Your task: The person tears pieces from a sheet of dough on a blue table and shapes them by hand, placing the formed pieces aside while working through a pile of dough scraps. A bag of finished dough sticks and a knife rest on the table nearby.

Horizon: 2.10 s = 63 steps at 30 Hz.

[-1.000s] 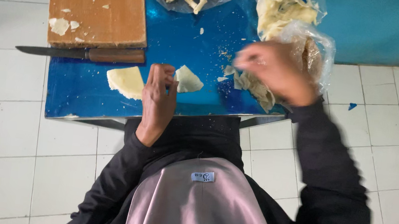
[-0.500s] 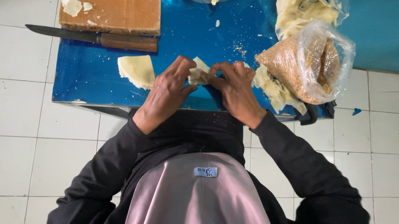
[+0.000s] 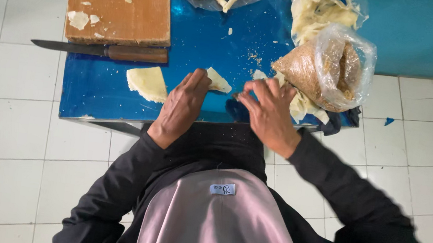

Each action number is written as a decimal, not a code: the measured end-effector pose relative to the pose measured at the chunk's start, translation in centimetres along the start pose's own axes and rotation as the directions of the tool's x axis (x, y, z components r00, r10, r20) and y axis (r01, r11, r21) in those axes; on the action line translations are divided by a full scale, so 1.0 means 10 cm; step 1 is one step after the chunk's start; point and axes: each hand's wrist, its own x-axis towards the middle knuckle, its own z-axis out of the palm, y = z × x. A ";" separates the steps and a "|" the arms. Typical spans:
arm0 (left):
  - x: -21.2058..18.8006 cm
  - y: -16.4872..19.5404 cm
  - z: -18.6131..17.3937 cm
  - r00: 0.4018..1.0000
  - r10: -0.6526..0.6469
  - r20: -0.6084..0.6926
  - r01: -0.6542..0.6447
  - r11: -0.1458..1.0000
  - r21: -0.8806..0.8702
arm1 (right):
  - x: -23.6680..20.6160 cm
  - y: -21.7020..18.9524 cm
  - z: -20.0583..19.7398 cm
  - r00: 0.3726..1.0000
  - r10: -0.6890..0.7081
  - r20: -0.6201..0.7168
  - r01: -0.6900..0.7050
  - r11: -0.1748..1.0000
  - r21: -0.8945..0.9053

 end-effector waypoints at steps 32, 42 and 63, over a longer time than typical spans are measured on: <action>0.22 -0.20 -0.01 1.000 0.009 0.003 -0.009 0.994 -0.113 | 0.50 0.01 0.56 0.985 0.167 -0.041 -0.126 0.859 0.496; 0.12 -0.12 -0.07 0.997 -0.052 0.059 0.066 0.959 -0.277 | 0.43 -0.04 0.53 0.991 0.057 -0.120 -0.006 0.920 0.393; 0.10 -0.09 -0.01 0.998 -0.033 -0.050 0.027 0.992 -0.126 | 0.50 0.09 0.55 0.996 0.068 -0.062 -0.029 0.874 0.485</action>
